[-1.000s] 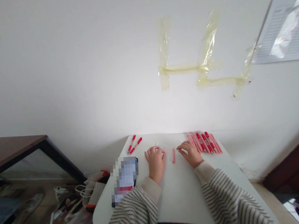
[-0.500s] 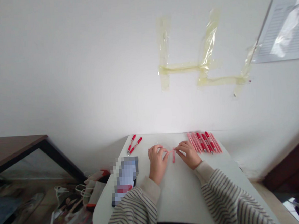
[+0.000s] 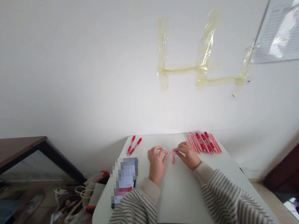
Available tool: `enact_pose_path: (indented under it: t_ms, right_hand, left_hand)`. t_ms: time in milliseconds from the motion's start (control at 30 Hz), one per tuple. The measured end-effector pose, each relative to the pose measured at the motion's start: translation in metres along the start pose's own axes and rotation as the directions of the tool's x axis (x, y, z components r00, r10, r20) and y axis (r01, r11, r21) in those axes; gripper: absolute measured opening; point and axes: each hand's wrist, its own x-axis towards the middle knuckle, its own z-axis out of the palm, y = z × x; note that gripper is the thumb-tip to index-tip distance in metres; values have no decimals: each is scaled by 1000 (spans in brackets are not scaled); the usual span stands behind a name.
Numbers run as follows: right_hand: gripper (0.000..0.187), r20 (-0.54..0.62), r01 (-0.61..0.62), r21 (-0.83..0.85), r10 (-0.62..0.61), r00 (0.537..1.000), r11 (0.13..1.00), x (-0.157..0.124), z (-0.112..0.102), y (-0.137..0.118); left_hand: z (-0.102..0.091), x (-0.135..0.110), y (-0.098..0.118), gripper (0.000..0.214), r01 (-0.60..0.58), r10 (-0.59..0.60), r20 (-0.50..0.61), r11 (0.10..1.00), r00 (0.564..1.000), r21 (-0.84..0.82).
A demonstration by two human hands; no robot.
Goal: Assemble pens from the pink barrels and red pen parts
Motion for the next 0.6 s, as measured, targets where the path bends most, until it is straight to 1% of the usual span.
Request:
enact_pose_path:
  t_ms: [200,467,600]
  right_hand:
    - [17,-2,0,0,0,1000,1000,-1,1,2]
    - [17,-21,10,14,-10,1000,1000,1,-1,-1]
    - [17,-3,21,23,-21,1000,1000,2,-2,-4]
  left_hand:
    - [1,-3,-1,7,-17,18,38,1000,999,-12]
    - [-1,-3,0,10,-11,11,47,1000,999,-15]
    - [0,-4,0,12,-16,17,53,1000,998,-16]
